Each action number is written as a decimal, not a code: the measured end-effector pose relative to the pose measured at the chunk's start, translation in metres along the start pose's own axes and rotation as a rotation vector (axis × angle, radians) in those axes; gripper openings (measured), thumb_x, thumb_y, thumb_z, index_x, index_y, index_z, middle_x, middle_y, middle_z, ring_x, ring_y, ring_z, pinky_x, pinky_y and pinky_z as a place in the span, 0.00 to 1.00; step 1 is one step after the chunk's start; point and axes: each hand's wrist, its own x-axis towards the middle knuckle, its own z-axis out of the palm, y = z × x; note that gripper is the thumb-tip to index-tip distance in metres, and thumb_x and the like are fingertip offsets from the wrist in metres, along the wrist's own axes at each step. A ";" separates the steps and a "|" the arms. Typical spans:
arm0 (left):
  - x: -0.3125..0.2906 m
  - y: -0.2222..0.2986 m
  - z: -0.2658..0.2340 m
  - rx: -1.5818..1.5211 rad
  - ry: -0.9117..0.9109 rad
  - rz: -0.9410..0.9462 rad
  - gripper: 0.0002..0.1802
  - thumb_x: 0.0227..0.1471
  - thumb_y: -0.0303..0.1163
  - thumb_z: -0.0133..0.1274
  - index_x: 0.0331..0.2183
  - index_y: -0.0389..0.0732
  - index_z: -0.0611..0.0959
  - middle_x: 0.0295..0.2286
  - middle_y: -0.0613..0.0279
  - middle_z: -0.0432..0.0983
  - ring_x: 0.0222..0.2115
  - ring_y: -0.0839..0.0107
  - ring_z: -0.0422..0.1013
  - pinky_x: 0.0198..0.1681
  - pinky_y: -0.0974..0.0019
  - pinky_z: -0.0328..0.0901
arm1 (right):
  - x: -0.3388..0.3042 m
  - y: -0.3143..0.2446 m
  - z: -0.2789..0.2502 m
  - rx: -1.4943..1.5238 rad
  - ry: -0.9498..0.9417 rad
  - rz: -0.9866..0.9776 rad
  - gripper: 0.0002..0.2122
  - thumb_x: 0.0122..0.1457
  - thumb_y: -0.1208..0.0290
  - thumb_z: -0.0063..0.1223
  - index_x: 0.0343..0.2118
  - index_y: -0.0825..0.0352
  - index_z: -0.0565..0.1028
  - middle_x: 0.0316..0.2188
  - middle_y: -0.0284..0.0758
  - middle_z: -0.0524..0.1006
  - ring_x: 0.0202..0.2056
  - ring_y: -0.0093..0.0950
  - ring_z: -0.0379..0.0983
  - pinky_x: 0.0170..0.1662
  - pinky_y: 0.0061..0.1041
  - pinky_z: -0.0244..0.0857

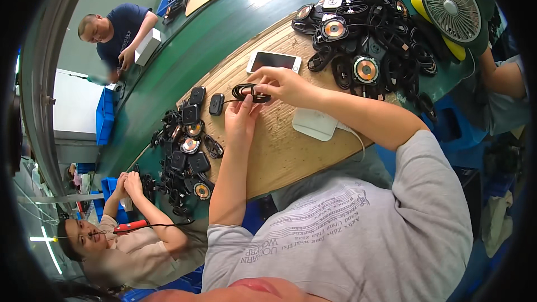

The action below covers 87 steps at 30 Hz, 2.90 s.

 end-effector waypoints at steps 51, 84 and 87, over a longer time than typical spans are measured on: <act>-0.033 0.020 -0.014 0.730 -0.415 -0.131 0.06 0.45 0.22 0.63 0.29 0.39 0.84 0.27 0.65 0.80 0.26 0.81 0.67 0.31 0.78 0.63 | -0.109 0.020 0.009 -1.054 -0.013 -0.544 0.39 0.28 0.74 0.69 0.52 0.52 0.70 0.64 0.39 0.59 0.59 0.43 0.59 0.60 0.41 0.60; -0.017 0.037 -0.010 -0.023 -0.001 0.266 0.28 0.56 0.18 0.50 0.56 0.38 0.63 0.49 0.52 0.69 0.49 0.59 0.72 0.51 0.63 0.70 | 0.000 0.018 -0.017 -1.508 0.210 -0.220 0.30 0.52 0.67 0.61 0.59 0.60 0.64 0.55 0.45 0.69 0.55 0.42 0.67 0.56 0.35 0.64; -0.027 0.050 -0.023 0.133 0.050 0.274 0.30 0.53 0.13 0.49 0.57 0.37 0.64 0.48 0.52 0.70 0.47 0.60 0.74 0.47 0.67 0.71 | 0.000 0.005 0.001 -1.207 0.207 -0.117 0.28 0.50 0.70 0.63 0.56 0.60 0.66 0.52 0.43 0.71 0.52 0.40 0.69 0.54 0.33 0.65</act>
